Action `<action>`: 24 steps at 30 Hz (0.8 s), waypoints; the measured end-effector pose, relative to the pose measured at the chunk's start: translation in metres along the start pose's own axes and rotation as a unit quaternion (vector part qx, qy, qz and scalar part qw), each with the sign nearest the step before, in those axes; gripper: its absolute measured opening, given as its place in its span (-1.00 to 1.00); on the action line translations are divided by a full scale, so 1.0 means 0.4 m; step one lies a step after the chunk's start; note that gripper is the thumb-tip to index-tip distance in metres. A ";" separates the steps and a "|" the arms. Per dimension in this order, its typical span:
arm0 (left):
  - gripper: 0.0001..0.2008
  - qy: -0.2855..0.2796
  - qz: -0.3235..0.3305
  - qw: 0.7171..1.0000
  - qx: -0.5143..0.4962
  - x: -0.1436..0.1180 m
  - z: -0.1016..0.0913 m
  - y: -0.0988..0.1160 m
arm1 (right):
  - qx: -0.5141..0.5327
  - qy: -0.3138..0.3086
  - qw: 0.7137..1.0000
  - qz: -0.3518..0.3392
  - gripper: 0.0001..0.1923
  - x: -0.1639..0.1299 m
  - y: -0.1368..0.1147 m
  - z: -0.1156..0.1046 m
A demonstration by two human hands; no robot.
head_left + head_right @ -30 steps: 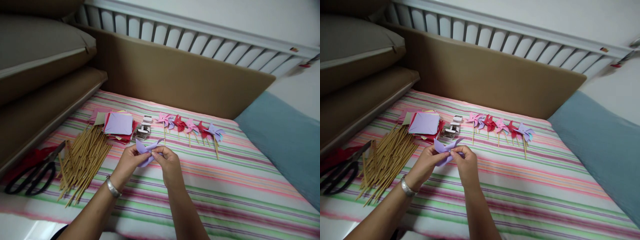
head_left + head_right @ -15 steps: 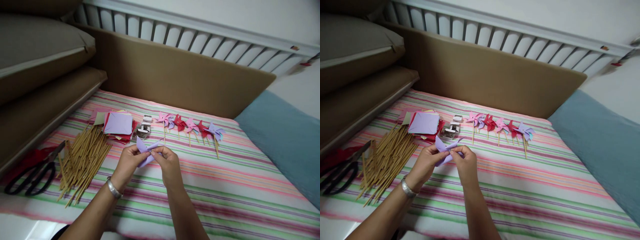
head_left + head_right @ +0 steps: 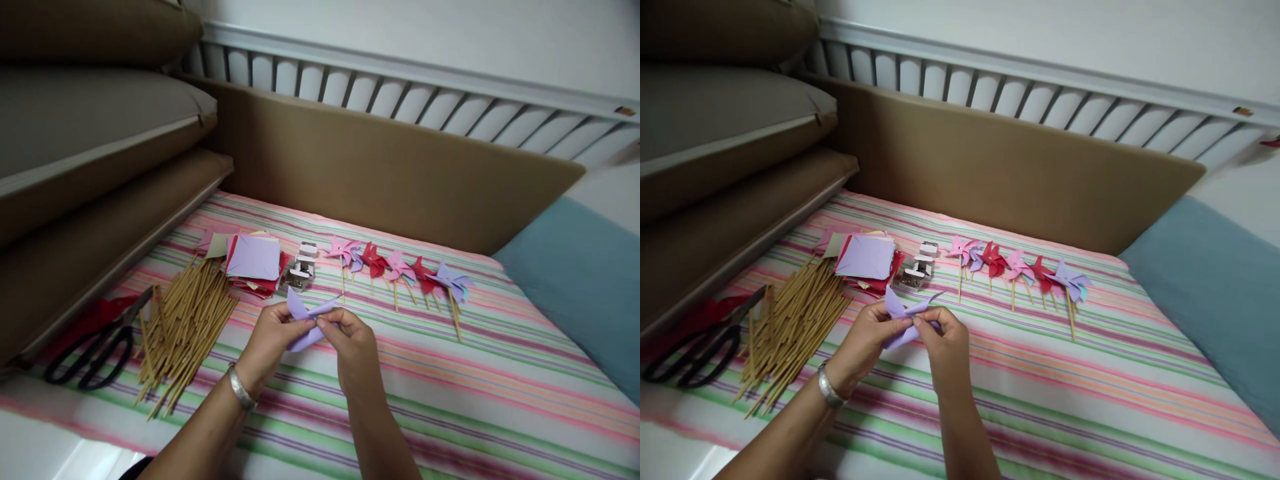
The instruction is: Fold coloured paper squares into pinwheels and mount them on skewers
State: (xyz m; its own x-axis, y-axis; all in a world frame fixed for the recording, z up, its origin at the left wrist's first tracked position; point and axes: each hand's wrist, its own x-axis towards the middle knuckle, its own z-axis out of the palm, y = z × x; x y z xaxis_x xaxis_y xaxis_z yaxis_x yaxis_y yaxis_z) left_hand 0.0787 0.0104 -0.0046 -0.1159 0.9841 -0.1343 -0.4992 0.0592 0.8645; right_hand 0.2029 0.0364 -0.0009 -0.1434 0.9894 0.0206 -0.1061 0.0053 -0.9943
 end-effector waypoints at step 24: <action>-0.83 0.003 0.005 1.000 -0.013 -0.020 0.010 0.025 | -0.015 -0.023 0.999 -0.042 -0.67 -0.034 -0.042 0.007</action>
State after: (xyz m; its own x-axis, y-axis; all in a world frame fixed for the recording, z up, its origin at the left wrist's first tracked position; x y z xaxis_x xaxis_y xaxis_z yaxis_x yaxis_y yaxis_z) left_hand 0.0782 0.0040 0.0070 -0.1258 0.9838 -0.1276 -0.5200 0.0441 0.8530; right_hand 0.2037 0.0225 0.0157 -0.1809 0.9774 0.1090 -0.0907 0.0937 -0.9915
